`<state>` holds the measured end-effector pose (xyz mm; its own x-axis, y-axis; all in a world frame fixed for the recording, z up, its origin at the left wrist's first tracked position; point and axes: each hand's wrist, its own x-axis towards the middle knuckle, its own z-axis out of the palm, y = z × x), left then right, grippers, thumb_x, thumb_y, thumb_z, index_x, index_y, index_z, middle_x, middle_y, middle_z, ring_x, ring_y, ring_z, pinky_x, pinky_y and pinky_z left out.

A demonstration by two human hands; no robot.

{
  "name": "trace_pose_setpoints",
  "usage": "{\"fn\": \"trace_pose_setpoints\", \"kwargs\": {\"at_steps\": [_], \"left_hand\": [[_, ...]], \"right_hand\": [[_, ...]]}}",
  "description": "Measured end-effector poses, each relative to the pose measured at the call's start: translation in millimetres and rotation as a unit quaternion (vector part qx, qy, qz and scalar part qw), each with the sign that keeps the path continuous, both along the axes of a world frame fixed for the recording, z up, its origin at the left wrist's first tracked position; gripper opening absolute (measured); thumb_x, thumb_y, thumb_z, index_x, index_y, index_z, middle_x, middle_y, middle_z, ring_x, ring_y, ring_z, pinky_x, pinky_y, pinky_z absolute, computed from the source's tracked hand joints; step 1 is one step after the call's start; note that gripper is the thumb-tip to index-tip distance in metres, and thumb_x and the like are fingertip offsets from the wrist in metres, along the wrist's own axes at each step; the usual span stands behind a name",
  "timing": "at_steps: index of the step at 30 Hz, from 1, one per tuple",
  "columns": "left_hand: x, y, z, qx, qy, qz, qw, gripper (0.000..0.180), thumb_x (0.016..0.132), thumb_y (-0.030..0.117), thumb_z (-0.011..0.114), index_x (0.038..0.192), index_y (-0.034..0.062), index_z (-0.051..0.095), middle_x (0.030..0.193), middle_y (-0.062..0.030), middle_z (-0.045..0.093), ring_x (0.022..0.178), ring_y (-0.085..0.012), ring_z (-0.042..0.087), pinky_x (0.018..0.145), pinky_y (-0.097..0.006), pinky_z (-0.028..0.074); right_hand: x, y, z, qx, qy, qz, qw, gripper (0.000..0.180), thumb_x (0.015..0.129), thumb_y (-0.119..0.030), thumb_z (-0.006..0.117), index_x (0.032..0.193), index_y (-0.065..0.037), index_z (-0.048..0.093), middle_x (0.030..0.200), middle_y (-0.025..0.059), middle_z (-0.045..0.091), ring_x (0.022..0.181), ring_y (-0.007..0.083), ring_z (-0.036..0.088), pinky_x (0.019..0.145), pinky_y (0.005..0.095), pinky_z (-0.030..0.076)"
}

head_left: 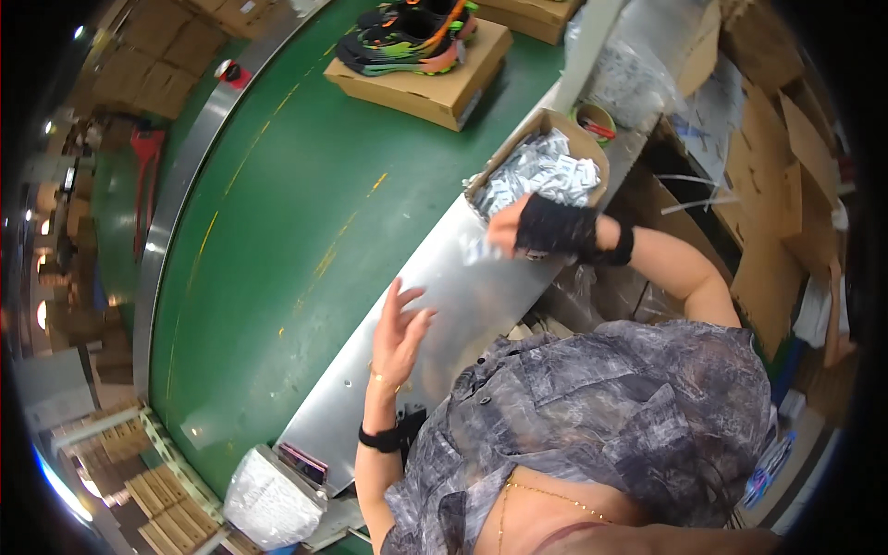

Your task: Packaging pairs of manufactured shoes into shoeboxes with tissue paper.

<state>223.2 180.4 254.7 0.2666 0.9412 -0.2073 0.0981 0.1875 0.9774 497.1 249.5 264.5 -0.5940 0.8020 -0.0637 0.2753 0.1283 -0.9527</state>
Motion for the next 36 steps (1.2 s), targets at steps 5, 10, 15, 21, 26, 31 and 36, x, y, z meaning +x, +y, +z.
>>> {"fn": "trace_pose_setpoints", "kwargs": {"at_steps": [5,10,15,21,26,31,36], "left_hand": [[5.7,7.9,14.4,-0.078,-0.029,0.000,0.997,0.025,0.087,0.010,0.048,0.109,-0.0019,0.043,0.073,-0.0092,0.058,0.058,-0.0147,0.057,0.051,-0.024,0.047],[-50.9,-53.9,2.0,-0.090,-0.082,0.224,0.967,0.017,0.088,0.014,0.048,0.096,-0.0007,0.048,0.061,-0.0052,0.053,0.044,-0.0112,0.050,0.040,-0.022,0.041],[-108.2,-164.9,-0.2,-0.147,-0.141,0.436,0.877,0.019,0.086,0.015,0.052,0.096,-0.0008,0.048,0.062,-0.0065,0.053,0.046,-0.0137,0.052,0.042,-0.024,0.044],[-147.7,-246.6,-11.7,-0.148,-0.168,0.567,0.793,0.021,0.086,0.013,0.051,0.100,-0.0007,0.046,0.068,-0.0078,0.054,0.054,-0.0156,0.054,0.050,-0.027,0.047],[-176.2,-257.5,-23.6,-0.153,-0.206,0.548,0.796,0.022,0.084,0.010,0.053,0.103,0.0001,0.046,0.070,-0.0080,0.055,0.057,-0.0157,0.056,0.053,-0.028,0.049],[-229.2,-273.6,-30.7,-0.156,-0.213,0.522,0.811,0.025,0.083,0.010,0.055,0.103,-0.0009,0.045,0.074,-0.0086,0.056,0.060,-0.0160,0.057,0.056,-0.028,0.050],[-305.3,-280.7,-34.9,-0.146,-0.177,0.504,0.833,0.023,0.083,0.010,0.054,0.102,-0.0006,0.046,0.070,-0.0092,0.058,0.056,-0.0141,0.057,0.051,-0.025,0.049]], "right_hand": [[-83.6,14.0,19.9,-0.145,-0.029,0.115,0.982,0.016,0.076,-0.015,0.057,0.068,-0.002,0.062,0.066,0.0073,0.062,0.059,0.0148,0.058,0.053,0.0271,0.046],[22.5,193.1,-112.0,-0.286,0.237,-0.193,0.908,0.017,0.081,-0.028,0.053,0.076,-0.011,0.051,0.055,0.0029,0.046,0.046,0.0175,0.047,0.047,0.0302,0.045],[87.0,263.6,-140.5,-0.243,0.102,-0.437,0.860,0.027,0.077,-0.040,0.059,0.091,-0.016,0.055,0.070,0.0037,0.055,0.058,0.0155,0.051,0.043,0.0295,0.044],[-36.8,247.1,-91.0,-0.376,0.174,-0.451,0.790,0.037,0.073,-0.042,0.066,0.078,-0.008,0.051,0.055,0.0048,0.043,0.043,0.0162,0.039,0.037,0.0240,0.030],[-114.1,195.0,-55.3,-0.374,0.126,-0.399,0.828,0.042,0.071,-0.049,0.064,0.079,-0.009,0.052,0.054,0.0044,0.042,0.040,0.0139,0.035,0.035,0.0227,0.026],[-201.8,101.4,-40.9,-0.462,0.140,-0.420,0.768,0.042,0.067,-0.041,0.071,0.083,-0.008,0.050,0.058,0.0059,0.042,0.041,0.0132,0.034,0.036,0.0213,0.028],[-287.3,4.8,-34.0,-0.415,0.100,-0.337,0.839,0.035,0.075,-0.031,0.065,0.093,-0.005,0.049,0.070,0.0107,0.052,0.054,0.0182,0.049,0.048,0.0279,0.045]]}}
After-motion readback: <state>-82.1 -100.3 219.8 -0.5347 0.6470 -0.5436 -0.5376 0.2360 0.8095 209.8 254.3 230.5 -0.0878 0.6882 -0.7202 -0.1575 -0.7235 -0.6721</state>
